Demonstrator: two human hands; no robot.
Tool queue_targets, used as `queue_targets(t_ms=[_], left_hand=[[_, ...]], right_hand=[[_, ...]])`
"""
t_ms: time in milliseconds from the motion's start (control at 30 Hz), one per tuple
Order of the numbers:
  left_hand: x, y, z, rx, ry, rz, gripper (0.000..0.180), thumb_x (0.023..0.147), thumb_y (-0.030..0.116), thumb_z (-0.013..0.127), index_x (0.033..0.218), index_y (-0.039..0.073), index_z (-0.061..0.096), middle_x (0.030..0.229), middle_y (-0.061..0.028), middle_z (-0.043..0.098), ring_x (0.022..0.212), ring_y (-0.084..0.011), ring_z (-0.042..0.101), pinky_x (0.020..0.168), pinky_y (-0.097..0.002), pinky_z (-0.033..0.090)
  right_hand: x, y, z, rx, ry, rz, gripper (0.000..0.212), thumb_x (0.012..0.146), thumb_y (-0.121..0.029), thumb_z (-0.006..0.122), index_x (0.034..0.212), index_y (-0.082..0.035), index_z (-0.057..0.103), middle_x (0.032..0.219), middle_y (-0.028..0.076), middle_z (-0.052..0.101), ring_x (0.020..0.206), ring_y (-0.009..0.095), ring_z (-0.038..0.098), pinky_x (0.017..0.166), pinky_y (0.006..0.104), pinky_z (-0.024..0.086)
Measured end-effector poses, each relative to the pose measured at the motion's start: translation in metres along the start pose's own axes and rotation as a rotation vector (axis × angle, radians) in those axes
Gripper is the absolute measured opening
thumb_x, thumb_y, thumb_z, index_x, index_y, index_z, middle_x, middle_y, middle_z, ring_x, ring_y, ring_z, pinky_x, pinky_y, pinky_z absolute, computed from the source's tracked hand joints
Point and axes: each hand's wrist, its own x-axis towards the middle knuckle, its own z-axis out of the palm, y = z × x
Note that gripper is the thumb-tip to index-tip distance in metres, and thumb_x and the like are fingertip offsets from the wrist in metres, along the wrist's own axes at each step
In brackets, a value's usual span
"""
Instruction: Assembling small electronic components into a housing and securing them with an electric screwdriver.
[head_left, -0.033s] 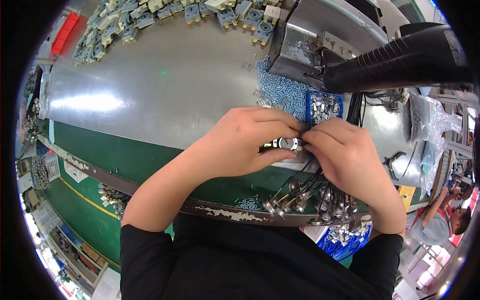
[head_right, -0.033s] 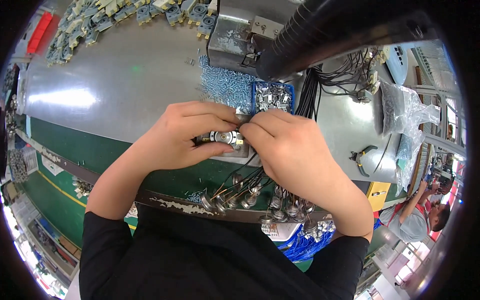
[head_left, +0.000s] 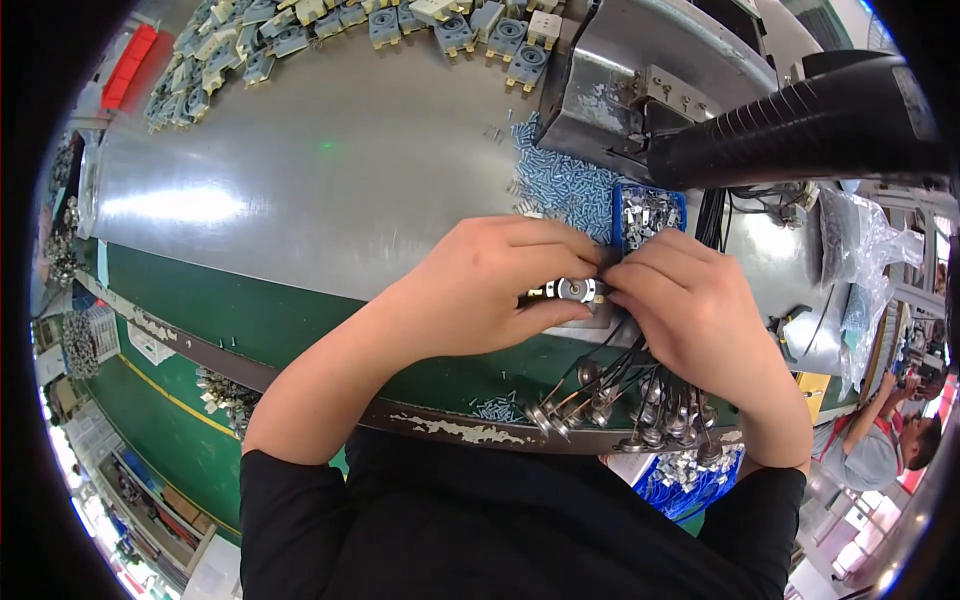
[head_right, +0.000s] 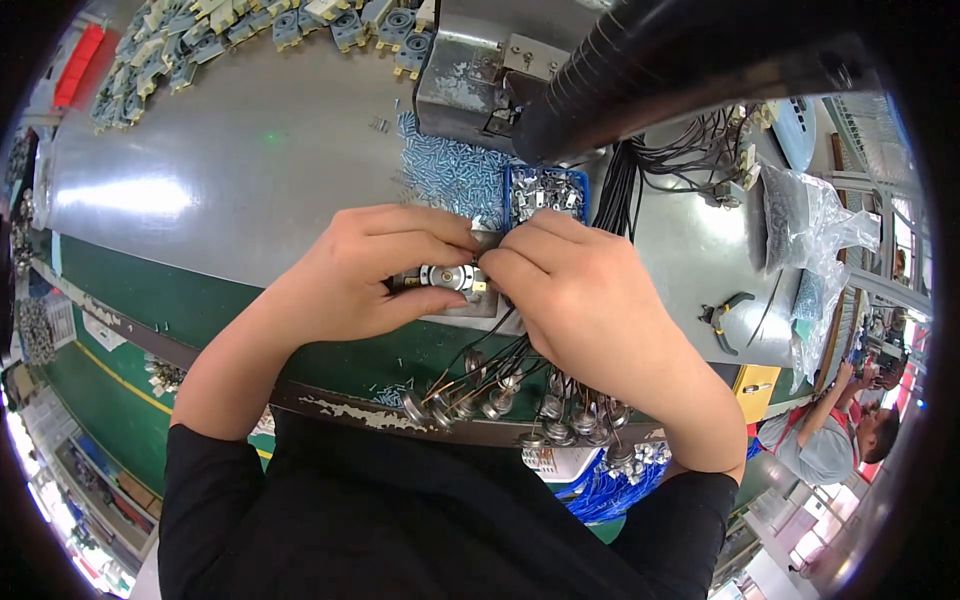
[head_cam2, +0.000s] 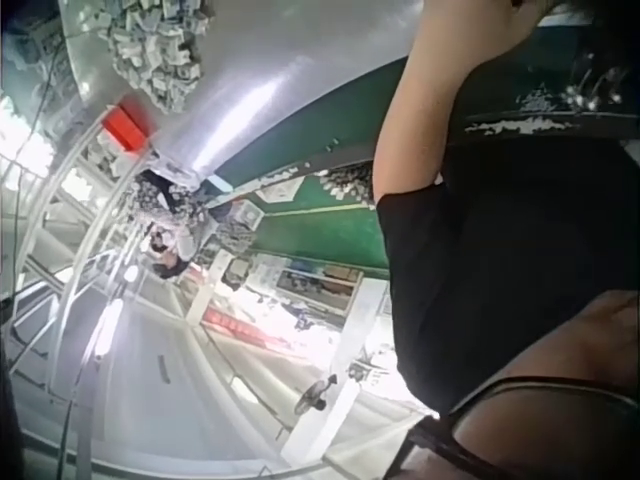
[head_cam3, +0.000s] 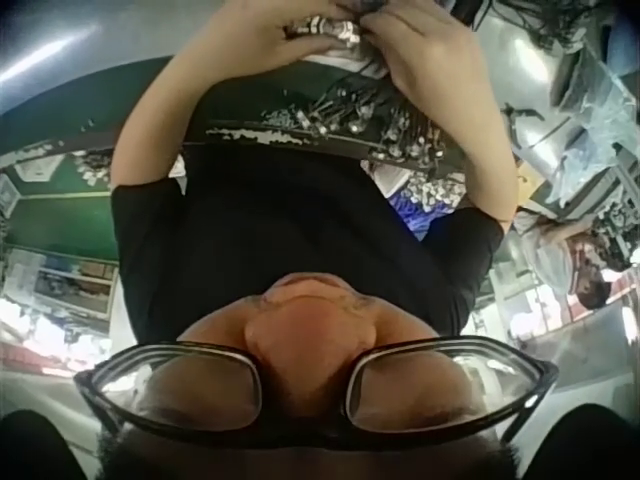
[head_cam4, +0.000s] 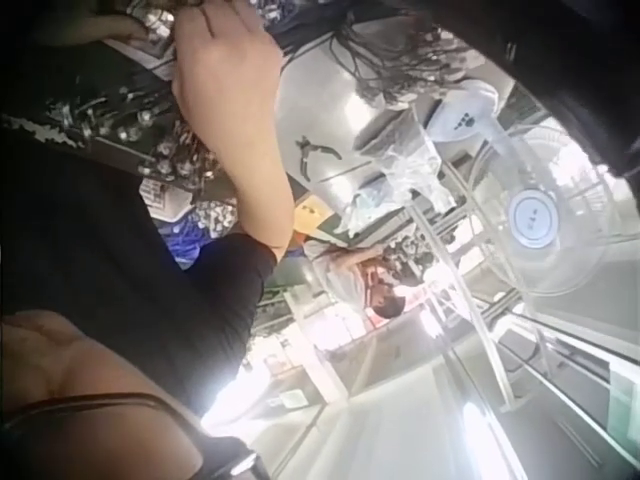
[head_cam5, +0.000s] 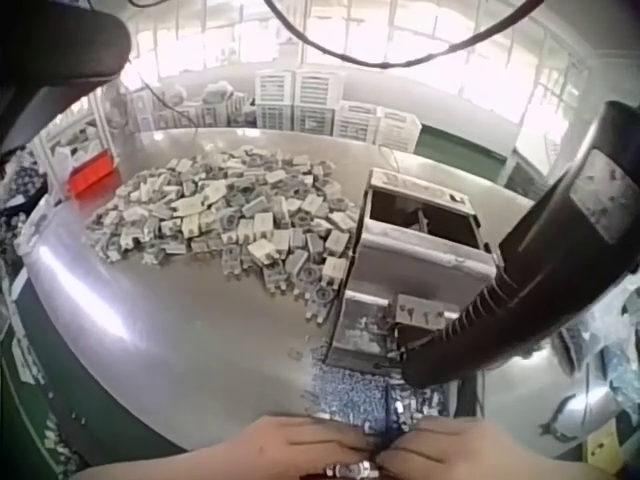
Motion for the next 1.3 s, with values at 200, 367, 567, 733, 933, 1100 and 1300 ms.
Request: queue_targets(t_ms=[200, 367, 567, 733, 933, 1100, 1300], left_hand=[[0.001, 0.0, 0.0, -0.028, -0.004, -0.027, 0.034, 0.077, 0.007, 0.091, 0.107, 0.002, 0.076, 0.118, -0.013, 0.078, 0.108, -0.0319, 0.076, 0.092, -0.0406, 0.061], [0.002, 0.0, -0.001, -0.039, -0.01, -0.034, 0.034, 0.077, 0.008, 0.091, 0.108, 0.002, 0.076, 0.116, -0.0124, 0.078, 0.108, -0.0316, 0.076, 0.092, -0.0406, 0.061], [-0.001, 0.0, 0.0, -0.051, 0.003, -0.031, 0.035, 0.077, 0.008, 0.091, 0.108, 0.001, 0.076, 0.116, -0.013, 0.078, 0.107, -0.032, 0.077, 0.09, -0.041, 0.062], [-0.003, 0.003, 0.001, -0.052, -0.001, -0.065, 0.032, 0.079, 0.006, 0.09, 0.107, -0.002, 0.076, 0.116, -0.0152, 0.078, 0.105, -0.0336, 0.077, 0.09, -0.0407, 0.062], [-0.003, 0.0, 0.003, -0.03, 0.037, 0.001, 0.031, 0.08, 0.005, 0.089, 0.108, -0.002, 0.076, 0.116, -0.0163, 0.077, 0.106, -0.0341, 0.076, 0.092, -0.0414, 0.06], [-0.006, -0.004, 0.009, -0.002, 0.084, 0.045, 0.028, 0.085, 0.018, 0.087, 0.106, 0.001, 0.077, 0.113, -0.0115, 0.077, 0.104, -0.0324, 0.074, 0.09, -0.0412, 0.06], [-0.007, -0.005, 0.009, -0.01, 0.064, 0.018, 0.028, 0.085, 0.018, 0.087, 0.106, 0.002, 0.076, 0.113, -0.0115, 0.077, 0.105, -0.0328, 0.073, 0.092, -0.0416, 0.059]], right_hand=[[-0.002, 0.004, 0.005, 0.131, -0.003, 0.041, 0.026, 0.078, 0.008, 0.076, 0.103, 0.002, 0.071, 0.094, 0.014, 0.068, 0.09, 0.037, 0.066, 0.08, 0.0461, 0.056], [0.008, 0.02, -0.005, 0.168, -0.086, 0.022, 0.028, 0.075, 0.008, 0.075, 0.102, 0.001, 0.073, 0.093, 0.014, 0.067, 0.089, 0.036, 0.065, 0.078, 0.0453, 0.055], [0.017, 0.03, -0.008, 0.168, -0.124, -0.037, 0.03, 0.071, 0.009, 0.074, 0.1, 0.0, 0.077, 0.088, 0.014, 0.067, 0.086, 0.036, 0.064, 0.076, 0.0445, 0.054], [0.018, 0.034, -0.008, 0.132, -0.107, -0.102, 0.029, 0.071, 0.009, 0.076, 0.099, 0.001, 0.078, 0.084, 0.013, 0.067, 0.082, 0.036, 0.064, 0.072, 0.0443, 0.053], [0.015, 0.03, -0.006, 0.15, -0.033, -0.071, 0.024, 0.074, 0.009, 0.078, 0.096, 0.001, 0.08, 0.084, 0.014, 0.071, 0.081, 0.033, 0.067, 0.071, 0.042, 0.054], [0.001, 0.021, -0.001, 0.2, 0.079, 0.096, 0.021, 0.084, 0.006, 0.076, 0.105, 0.002, 0.081, 0.091, 0.016, 0.077, 0.085, 0.033, 0.072, 0.076, 0.0386, 0.057], [-0.006, 0.001, 0.005, 0.166, 0.189, 0.215, 0.02, 0.088, 0.004, 0.077, 0.108, 0.002, 0.079, 0.089, 0.017, 0.078, 0.081, 0.026, 0.077, 0.076, 0.0347, 0.059]])
